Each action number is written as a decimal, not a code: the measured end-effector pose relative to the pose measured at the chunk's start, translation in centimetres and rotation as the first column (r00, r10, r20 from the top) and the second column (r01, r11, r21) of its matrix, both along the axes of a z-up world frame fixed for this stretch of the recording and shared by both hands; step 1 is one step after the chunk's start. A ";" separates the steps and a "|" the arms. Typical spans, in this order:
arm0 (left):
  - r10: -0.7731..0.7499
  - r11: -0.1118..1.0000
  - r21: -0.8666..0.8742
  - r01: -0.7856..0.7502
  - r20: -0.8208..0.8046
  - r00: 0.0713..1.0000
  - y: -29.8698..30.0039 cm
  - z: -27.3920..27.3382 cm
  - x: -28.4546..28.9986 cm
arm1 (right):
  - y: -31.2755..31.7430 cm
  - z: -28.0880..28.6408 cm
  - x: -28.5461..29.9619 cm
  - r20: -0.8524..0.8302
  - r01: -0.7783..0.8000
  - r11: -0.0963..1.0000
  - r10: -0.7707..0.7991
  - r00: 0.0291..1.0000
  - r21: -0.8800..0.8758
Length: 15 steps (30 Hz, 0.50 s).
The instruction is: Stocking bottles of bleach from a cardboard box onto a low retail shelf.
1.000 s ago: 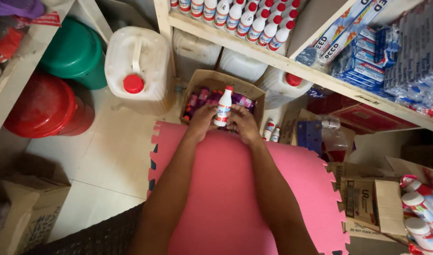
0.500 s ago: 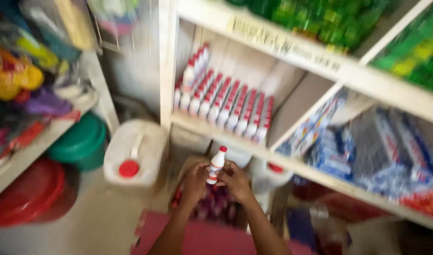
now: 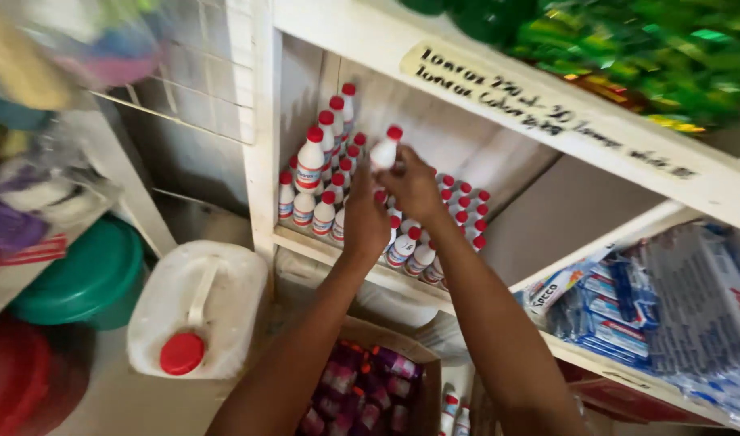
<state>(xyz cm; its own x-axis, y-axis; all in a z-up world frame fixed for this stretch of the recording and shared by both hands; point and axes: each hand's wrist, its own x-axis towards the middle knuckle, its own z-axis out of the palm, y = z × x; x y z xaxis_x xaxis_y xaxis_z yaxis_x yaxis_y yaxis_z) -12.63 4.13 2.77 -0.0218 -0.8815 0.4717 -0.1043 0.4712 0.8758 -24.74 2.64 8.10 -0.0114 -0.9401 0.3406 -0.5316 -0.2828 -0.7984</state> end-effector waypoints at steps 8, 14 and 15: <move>-0.005 0.999 -0.049 0.008 0.080 0.997 -6.4 -2.3 -3.6 | -7.2 -1.0 -2.1 0.097 0.027 0.999 -0.030 0.995 0.037; -0.028 0.998 -0.054 0.036 0.136 0.990 -8.7 -2.5 -4.3 | -10.5 -2.6 -3.1 0.083 0.024 0.999 -0.020 0.996 -0.047; -0.043 0.997 -0.062 0.052 0.137 0.990 -8.8 -2.4 -4.3 | -10.8 -2.8 -3.2 0.090 0.026 0.999 -0.022 0.996 -0.046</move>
<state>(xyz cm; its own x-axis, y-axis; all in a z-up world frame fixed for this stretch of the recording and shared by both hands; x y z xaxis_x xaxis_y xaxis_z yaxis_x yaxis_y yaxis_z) -16.89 -4.66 0.34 -0.1302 -0.8456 0.5177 -0.1962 0.5338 0.8225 -27.90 -8.13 5.30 -0.0662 -0.9222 0.3811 -0.4655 -0.3092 -0.8292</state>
